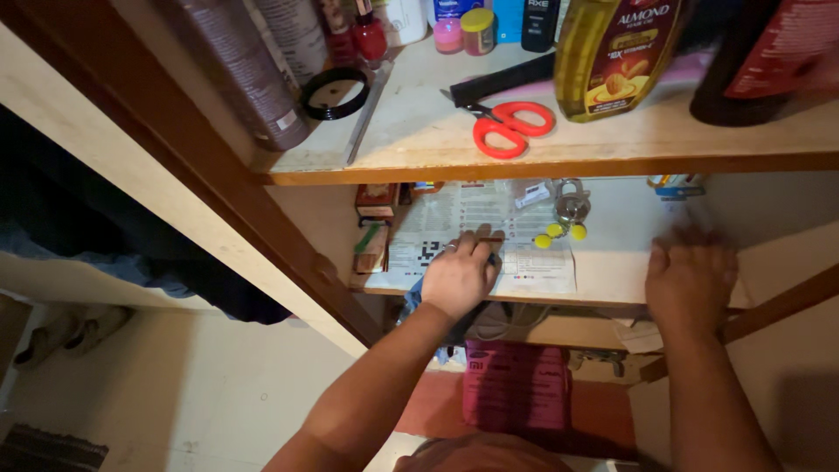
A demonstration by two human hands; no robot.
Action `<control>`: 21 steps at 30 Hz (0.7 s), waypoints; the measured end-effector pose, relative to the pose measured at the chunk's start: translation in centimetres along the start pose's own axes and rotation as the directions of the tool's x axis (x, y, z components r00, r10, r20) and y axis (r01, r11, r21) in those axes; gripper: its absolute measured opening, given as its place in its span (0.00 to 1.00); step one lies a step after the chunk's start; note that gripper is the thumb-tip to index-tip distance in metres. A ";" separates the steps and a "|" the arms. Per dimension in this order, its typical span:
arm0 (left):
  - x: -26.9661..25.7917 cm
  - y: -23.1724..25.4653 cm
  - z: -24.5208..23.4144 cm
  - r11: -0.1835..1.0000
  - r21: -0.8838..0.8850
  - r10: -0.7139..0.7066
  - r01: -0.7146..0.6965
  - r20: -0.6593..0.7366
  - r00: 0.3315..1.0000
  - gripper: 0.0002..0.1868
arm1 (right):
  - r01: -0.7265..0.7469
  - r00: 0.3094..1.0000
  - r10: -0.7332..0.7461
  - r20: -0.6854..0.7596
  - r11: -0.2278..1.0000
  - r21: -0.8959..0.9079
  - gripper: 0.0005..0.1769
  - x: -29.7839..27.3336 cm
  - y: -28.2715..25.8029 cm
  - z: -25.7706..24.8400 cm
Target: The person wipes a wooden shelf with a blue cloth, then picks up and wipes several small bottles and containers one by one before placing them back. The person also wipes a hairbrush and returns it to the shelf.
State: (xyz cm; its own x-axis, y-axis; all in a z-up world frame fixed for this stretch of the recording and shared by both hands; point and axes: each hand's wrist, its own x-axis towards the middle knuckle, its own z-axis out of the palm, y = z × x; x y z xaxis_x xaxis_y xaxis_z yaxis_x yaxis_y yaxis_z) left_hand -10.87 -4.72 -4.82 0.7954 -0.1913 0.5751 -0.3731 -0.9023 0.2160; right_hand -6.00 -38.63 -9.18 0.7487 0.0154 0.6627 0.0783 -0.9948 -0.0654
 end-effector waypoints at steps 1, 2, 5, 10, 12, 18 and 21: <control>0.1 0.0 0.0 1.000 -0.002 -0.002 0.002 0.010 1.000 0.11 | 0.015 0.997 -0.012 -0.073 0.999 0.048 0.19 0.1 -0.5 -0.3; 0.1 0.0 0.0 1.000 -0.004 -0.004 0.004 0.019 1.000 0.12 | -0.021 1.000 0.021 -0.002 0.998 0.065 0.19 0.4 -1.2 -0.6; 0.1 0.1 0.0 0.999 0.037 -0.013 0.011 0.049 0.999 0.10 | -0.075 0.992 0.050 0.119 0.974 0.212 0.21 2.0 -4.0 -1.3; 0.1 0.0 0.1 0.999 -0.004 -0.053 0.054 0.081 0.995 0.12 | 0.106 0.994 -0.091 -0.055 0.793 0.599 0.25 4.7 -9.0 -1.8; 0.1 0.0 0.2 0.999 0.005 -0.039 0.039 0.064 0.997 0.12 | -0.020 0.992 -0.060 0.109 0.786 0.617 0.32 5.9 -10.1 -1.0; -0.2 -0.1 0.1 1.000 -0.018 -0.010 0.010 0.011 1.000 0.14 | -0.038 0.996 -0.006 0.090 0.877 0.478 0.23 6.9 -11.5 1.3; 0.0 -0.1 0.0 0.999 -0.022 -0.027 0.027 0.023 0.999 0.15 | -0.058 0.995 0.010 0.103 0.879 0.473 0.16 5.9 -11.9 0.1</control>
State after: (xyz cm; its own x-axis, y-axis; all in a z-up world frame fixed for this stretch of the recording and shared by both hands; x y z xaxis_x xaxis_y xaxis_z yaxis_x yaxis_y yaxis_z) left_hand -10.85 -4.65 -4.81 0.8159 -0.1758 0.5508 -0.3617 -0.8984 0.2490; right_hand -2.51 -26.70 -4.56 0.8134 0.0153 0.5816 0.3366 -0.8278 -0.4489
